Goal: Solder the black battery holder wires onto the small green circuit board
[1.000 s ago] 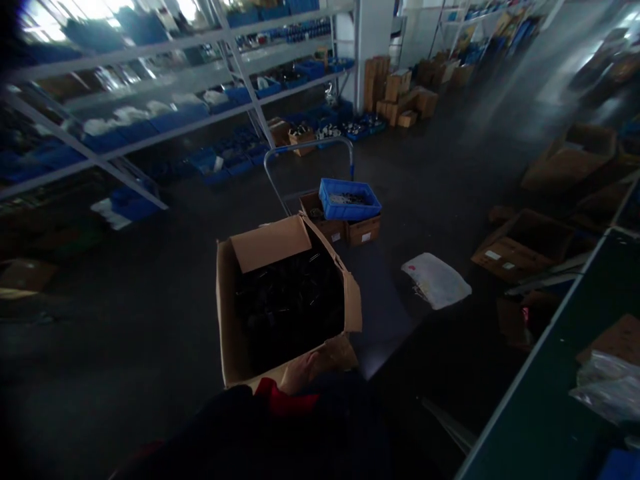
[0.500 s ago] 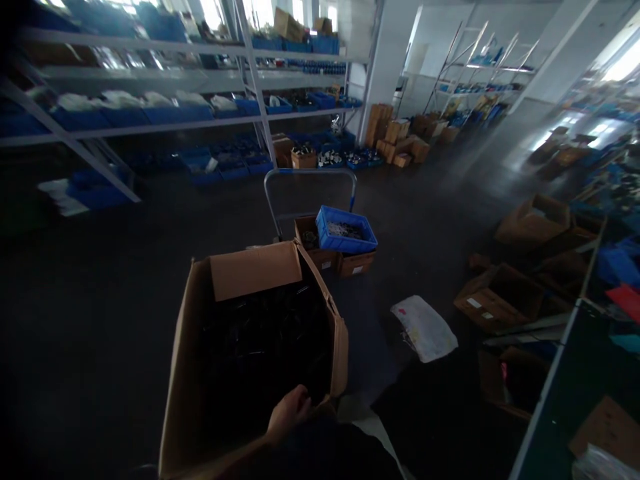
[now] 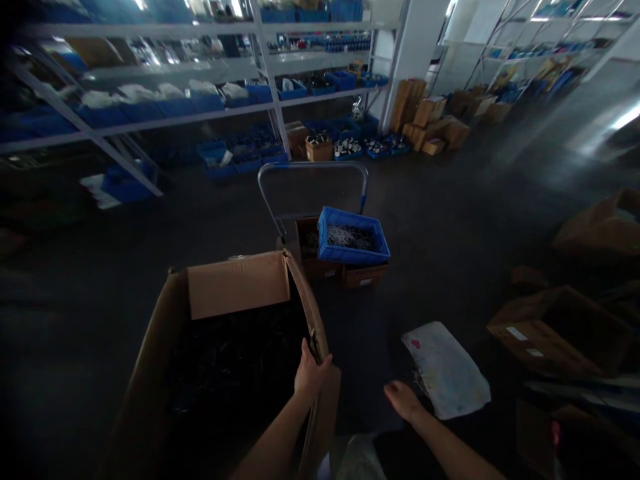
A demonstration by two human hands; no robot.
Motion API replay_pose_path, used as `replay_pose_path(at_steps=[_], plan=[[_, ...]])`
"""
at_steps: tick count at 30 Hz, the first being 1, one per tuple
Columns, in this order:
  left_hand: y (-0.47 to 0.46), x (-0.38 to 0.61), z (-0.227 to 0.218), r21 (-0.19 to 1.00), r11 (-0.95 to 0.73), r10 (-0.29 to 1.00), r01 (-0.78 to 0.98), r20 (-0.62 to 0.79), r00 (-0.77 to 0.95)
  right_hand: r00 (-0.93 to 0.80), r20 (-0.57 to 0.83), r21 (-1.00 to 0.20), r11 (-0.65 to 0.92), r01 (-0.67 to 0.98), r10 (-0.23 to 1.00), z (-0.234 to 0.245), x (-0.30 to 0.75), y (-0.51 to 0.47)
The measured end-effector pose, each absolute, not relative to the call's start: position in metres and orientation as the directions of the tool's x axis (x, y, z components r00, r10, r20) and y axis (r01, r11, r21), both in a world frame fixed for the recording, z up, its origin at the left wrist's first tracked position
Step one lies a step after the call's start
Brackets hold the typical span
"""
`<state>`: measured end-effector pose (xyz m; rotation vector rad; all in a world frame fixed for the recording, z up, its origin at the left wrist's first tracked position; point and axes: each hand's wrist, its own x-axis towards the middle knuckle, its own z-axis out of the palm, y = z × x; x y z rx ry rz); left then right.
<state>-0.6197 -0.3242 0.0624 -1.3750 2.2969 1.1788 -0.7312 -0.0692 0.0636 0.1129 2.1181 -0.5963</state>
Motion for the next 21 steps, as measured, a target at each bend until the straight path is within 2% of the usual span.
replay_pose_path(at_steps=[3, 7, 12, 15, 18, 21], plan=[[-0.339, -0.660, 0.049, 0.450, 0.155, -0.713, -0.880, -0.565, -0.415, -0.567, -0.797, -0.412, 0.873, 0.261, -0.207, 0.017, -0.800, -0.113], [-0.349, -0.685, 0.036, 0.370, 0.058, -0.786, -0.927, -0.556, -0.271, -0.542, -0.806, -0.456, 0.833, 0.313, -0.237, -0.035, -0.860, -0.169], [-0.353, -0.680, 0.022, 0.350, 0.070, -0.804, -0.934, -0.535, -0.261, -0.535, -0.816, -0.509, 0.710, 0.486, -0.219, -0.075, -0.906, -0.223], [-0.358, -0.675, 0.015, 0.322, 0.079, -0.795, -0.943, -0.551, -0.255, -0.583, -0.787, -0.579, 0.564, 0.589, -0.200, -0.078, -0.947, -0.257], [-0.358, -0.674, 0.010, 0.281, 0.074, -0.790, -0.957, -0.569, -0.228, -0.648, -0.739, -0.666, 0.351, 0.658, -0.185, -0.069, -1.003, -0.302], [-0.355, -0.674, 0.005, 0.259, 0.084, -0.785, -0.962, -0.577, -0.224, -0.647, -0.741, -0.671, 0.154, 0.726, -0.180, -0.057, -1.058, -0.351]])
